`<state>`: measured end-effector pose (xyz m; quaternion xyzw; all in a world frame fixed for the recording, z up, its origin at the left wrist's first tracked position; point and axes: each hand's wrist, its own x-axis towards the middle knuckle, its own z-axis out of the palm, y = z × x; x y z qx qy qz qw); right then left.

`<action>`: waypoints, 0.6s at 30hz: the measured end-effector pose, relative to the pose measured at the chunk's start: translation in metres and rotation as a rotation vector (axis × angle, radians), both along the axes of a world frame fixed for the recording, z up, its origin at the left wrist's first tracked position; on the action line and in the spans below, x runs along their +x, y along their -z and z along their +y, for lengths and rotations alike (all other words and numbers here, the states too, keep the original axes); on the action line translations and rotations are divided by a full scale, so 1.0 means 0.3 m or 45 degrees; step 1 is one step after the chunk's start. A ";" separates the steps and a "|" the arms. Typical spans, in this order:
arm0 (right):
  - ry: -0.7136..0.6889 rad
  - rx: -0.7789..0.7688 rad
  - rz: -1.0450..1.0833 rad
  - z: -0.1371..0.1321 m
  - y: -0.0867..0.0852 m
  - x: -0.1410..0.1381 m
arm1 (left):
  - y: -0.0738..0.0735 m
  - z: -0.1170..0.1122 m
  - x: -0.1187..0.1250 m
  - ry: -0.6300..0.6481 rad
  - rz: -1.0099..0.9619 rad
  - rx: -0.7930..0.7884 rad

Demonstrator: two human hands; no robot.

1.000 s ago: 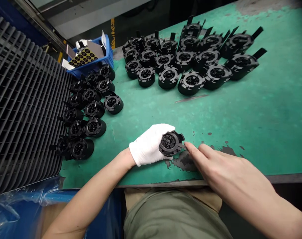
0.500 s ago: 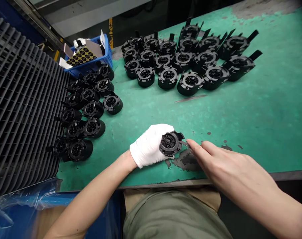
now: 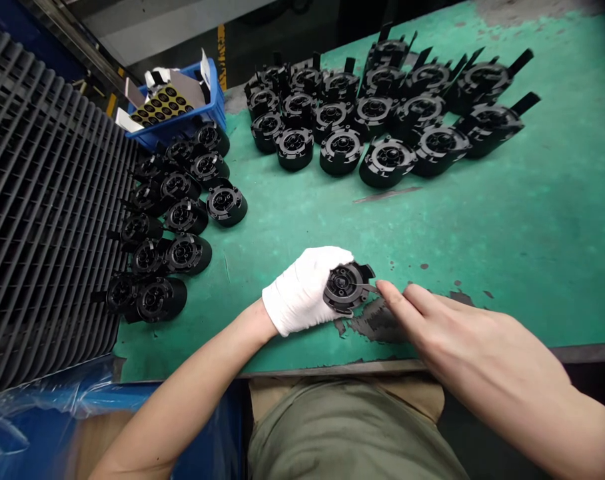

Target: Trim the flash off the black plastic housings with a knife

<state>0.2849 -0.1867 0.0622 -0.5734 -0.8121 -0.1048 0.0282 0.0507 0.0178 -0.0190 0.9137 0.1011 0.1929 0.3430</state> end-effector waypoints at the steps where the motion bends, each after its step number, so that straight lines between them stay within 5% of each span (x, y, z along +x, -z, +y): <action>1: -0.006 -0.002 0.004 -0.001 0.002 0.001 | 0.002 -0.001 -0.002 -0.006 -0.005 0.003; 13: -0.125 -0.138 0.112 0.029 0.042 0.082 | 0.002 0.002 0.001 -0.040 0.014 0.006; 15: -0.137 -0.115 0.179 0.060 0.047 0.110 | 0.013 -0.031 -0.003 -0.142 0.022 0.010; 18: -0.037 -0.043 0.385 0.089 0.045 0.145 | 0.033 -0.155 -0.014 -0.558 0.022 0.030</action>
